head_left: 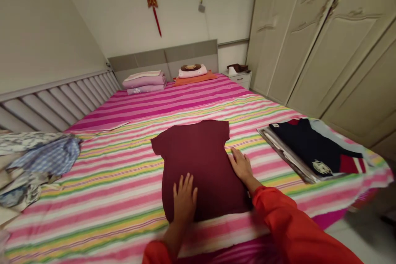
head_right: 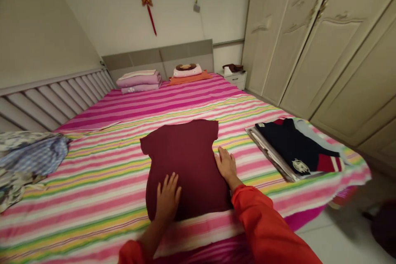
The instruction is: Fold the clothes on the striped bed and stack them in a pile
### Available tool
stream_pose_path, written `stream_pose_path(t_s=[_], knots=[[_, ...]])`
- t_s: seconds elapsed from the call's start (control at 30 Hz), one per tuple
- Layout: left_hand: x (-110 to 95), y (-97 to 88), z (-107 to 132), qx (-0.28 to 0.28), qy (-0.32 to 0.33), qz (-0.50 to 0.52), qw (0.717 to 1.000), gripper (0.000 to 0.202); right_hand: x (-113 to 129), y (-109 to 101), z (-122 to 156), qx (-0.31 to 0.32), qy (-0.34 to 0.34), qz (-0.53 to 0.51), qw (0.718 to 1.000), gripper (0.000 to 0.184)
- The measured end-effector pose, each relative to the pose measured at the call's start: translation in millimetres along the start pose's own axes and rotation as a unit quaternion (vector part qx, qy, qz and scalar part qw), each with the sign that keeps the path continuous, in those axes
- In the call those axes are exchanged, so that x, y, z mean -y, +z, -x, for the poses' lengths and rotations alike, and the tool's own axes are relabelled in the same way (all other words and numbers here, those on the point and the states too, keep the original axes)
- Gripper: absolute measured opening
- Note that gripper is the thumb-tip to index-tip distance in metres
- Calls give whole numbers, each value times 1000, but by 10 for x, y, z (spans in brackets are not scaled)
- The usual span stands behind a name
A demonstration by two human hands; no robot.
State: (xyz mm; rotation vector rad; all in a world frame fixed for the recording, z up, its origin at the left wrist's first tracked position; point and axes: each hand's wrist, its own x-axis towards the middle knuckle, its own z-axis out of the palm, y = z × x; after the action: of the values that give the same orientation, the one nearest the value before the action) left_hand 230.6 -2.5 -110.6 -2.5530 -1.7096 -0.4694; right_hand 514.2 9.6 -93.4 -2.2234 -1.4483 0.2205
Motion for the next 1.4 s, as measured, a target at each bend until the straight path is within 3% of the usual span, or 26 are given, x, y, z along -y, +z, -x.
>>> stream_pose_path(t_s=[0.07, 0.17, 0.27, 0.37, 0.5, 0.6, 0.7, 0.77, 0.83, 0.97, 1.07, 1.13, 1.23, 1.3, 1.4], knots=[[-69, 60, 158, -3, 25, 8, 1000, 47, -32, -18, 90, 1, -1, -5, 1000, 58], [184, 22, 289, -28, 13, 22, 999, 47, -114, 7, 339, -2, -36, 2, 999, 64], [534, -48, 436, -72, -47, 54, 995, 48, -222, 78, 662, -16, -58, 10, 998, 67], [654, -53, 616, -125, -137, 120, 975, 52, -313, 179, 969, -46, -62, 7, 997, 66], [517, -12, 738, -169, -246, 284, 911, 62, -354, 318, 1265, -102, -37, -11, 994, 61], [466, -38, 718, -133, -335, 411, 837, 60, -334, 340, 1399, -119, -27, -23, 992, 57], [526, -127, 680, -76, -356, 465, 807, 42, -256, 266, 1498, -132, -27, -19, 991, 54], [574, -204, 676, -38, -344, 498, 795, 40, -141, 200, 1570, -143, -51, -25, 988, 54], [593, -276, 692, 0, -335, 538, 773, 44, 45, 159, 1654, -121, -119, -60, 984, 55], [549, -331, 747, 53, -341, 589, 731, 52, 630, 220, 1835, 41, -258, -151, 953, 69], [514, -281, 755, 94, -347, 617, 700, 58, 1147, 376, 1907, 147, -278, -158, 936, 89], [519, -241, 742, 101, -331, 625, 700, 60, 1441, 498, 1903, 177, -263, -145, 937, 91], [595, -238, 708, 86, -276, 612, 736, 60, 1708, 653, 1832, 179, -240, -137, 944, 78], [691, -284, 660, 110, -239, 603, 753, 57, 1766, 726, 1761, 182, -241, -166, 939, 63], [881, -384, 472, 173, -248, 612, 731, 54, 1736, 805, 1649, 187, -231, -263, 918, 31]])
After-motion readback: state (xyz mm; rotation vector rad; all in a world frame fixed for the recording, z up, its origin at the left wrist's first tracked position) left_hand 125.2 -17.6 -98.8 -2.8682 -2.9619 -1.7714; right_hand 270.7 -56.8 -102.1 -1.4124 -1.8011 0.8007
